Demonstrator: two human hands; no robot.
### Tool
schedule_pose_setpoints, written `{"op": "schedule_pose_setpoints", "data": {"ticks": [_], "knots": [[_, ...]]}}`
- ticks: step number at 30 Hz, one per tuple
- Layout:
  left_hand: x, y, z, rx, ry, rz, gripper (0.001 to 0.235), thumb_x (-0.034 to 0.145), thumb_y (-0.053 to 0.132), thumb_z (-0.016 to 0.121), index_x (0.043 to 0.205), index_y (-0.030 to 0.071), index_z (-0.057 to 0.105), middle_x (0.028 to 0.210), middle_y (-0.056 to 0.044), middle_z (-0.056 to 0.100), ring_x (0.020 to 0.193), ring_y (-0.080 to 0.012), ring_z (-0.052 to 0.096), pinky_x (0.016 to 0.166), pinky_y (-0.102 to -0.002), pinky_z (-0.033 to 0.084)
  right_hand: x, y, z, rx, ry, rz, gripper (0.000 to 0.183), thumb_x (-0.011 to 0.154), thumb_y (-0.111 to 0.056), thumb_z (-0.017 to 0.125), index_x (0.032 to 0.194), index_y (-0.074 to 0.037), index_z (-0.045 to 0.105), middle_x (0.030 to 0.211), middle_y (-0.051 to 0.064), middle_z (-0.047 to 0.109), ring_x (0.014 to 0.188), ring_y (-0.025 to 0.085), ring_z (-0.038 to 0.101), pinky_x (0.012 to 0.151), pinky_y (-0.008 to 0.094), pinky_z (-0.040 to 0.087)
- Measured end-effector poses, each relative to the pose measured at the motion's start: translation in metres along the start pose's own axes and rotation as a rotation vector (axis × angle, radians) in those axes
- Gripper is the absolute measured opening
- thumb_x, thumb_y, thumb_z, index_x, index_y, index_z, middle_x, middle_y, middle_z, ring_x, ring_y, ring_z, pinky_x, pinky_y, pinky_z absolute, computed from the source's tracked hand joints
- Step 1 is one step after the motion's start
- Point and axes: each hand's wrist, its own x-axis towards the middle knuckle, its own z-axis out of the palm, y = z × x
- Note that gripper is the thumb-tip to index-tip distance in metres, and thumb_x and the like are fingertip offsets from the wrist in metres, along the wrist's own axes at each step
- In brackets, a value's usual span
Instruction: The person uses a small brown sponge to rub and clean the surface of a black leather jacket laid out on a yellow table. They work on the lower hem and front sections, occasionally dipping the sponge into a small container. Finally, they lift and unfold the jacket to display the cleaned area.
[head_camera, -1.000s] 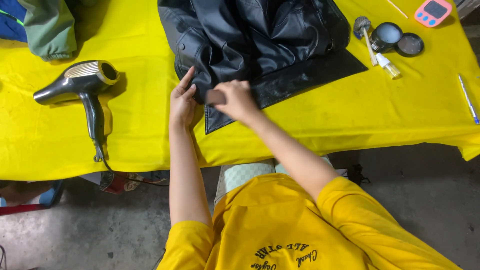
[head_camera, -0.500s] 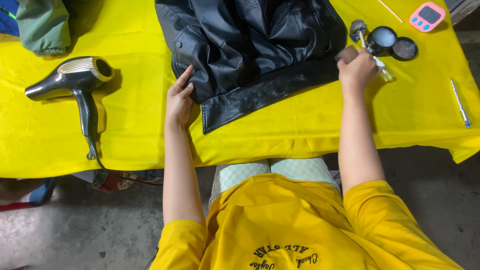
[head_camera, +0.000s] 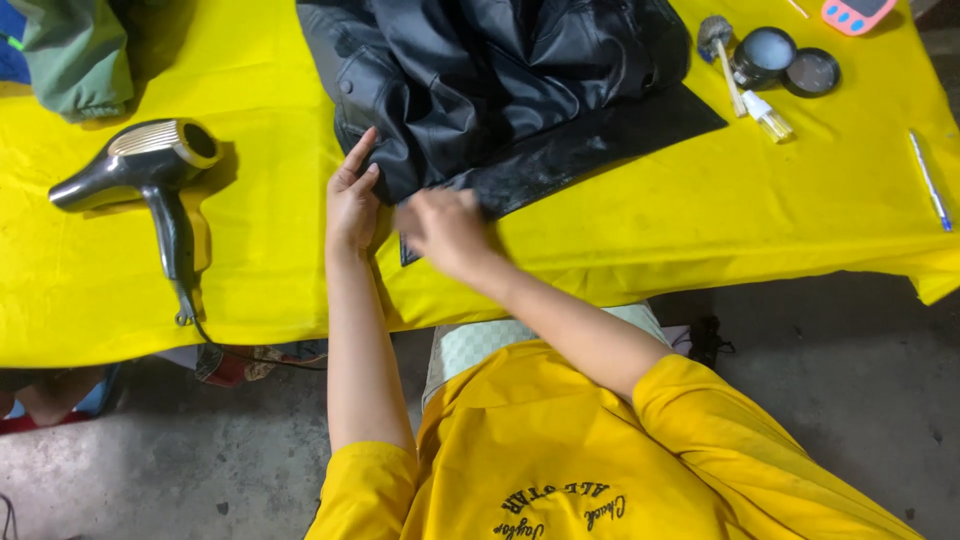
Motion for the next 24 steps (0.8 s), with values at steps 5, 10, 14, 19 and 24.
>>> {"op": "schedule_pose_setpoints", "data": {"ticks": [5,10,14,19,24], "knots": [[-0.008,0.017,0.021,-0.009,-0.009,0.007,0.052,0.103,-0.009,0.047,0.153,0.007,0.048,0.145,-0.030,0.054,0.131,-0.0380,0.060,0.109,-0.052,0.053,-0.008,0.008,-0.019,0.126,-0.190,-0.103,0.054,0.076,-0.030,0.085,0.125,-0.016,0.066,0.115,0.010,0.069,0.117,0.031,0.062,0.103,0.047,0.039],[-0.008,0.019,0.020,0.033,0.042,-0.062,0.050,0.104,-0.007,0.049,0.151,0.009,0.052,0.147,-0.027,0.053,0.131,-0.0353,0.062,0.107,-0.043,0.055,-0.013,0.103,-0.108,-0.027,-0.268,0.258,0.038,0.084,-0.038,0.079,0.115,-0.016,0.074,0.104,0.012,0.074,0.105,0.036,0.066,0.096,0.050,0.043],[-0.013,0.029,0.029,0.052,0.038,-0.079,0.048,0.106,-0.007,0.048,0.151,0.009,0.052,0.148,-0.030,0.050,0.134,-0.0418,0.057,0.109,-0.045,0.053,-0.033,0.217,-0.168,-0.083,-0.123,0.520,0.047,0.087,-0.037,0.079,0.124,-0.009,0.072,0.110,0.018,0.073,0.108,0.044,0.064,0.094,0.056,0.044],[-0.011,0.011,0.012,0.064,0.078,-0.054,0.047,0.104,-0.007,0.048,0.150,0.003,0.051,0.145,-0.029,0.051,0.133,-0.0377,0.056,0.109,-0.048,0.051,-0.062,0.334,-0.181,-0.406,0.162,0.655,0.046,0.084,-0.037,0.084,0.115,-0.005,0.072,0.100,0.021,0.072,0.099,0.046,0.067,0.080,0.059,0.051],[-0.021,0.086,-0.009,0.149,0.094,-0.025,0.049,0.100,-0.006,0.052,0.148,0.006,0.055,0.144,-0.022,0.056,0.130,-0.0329,0.061,0.109,-0.046,0.054,-0.099,0.277,-0.196,-0.130,0.215,0.708,0.059,0.088,-0.049,0.083,0.125,-0.004,0.069,0.113,0.023,0.071,0.109,0.047,0.065,0.090,0.059,0.051]]}}
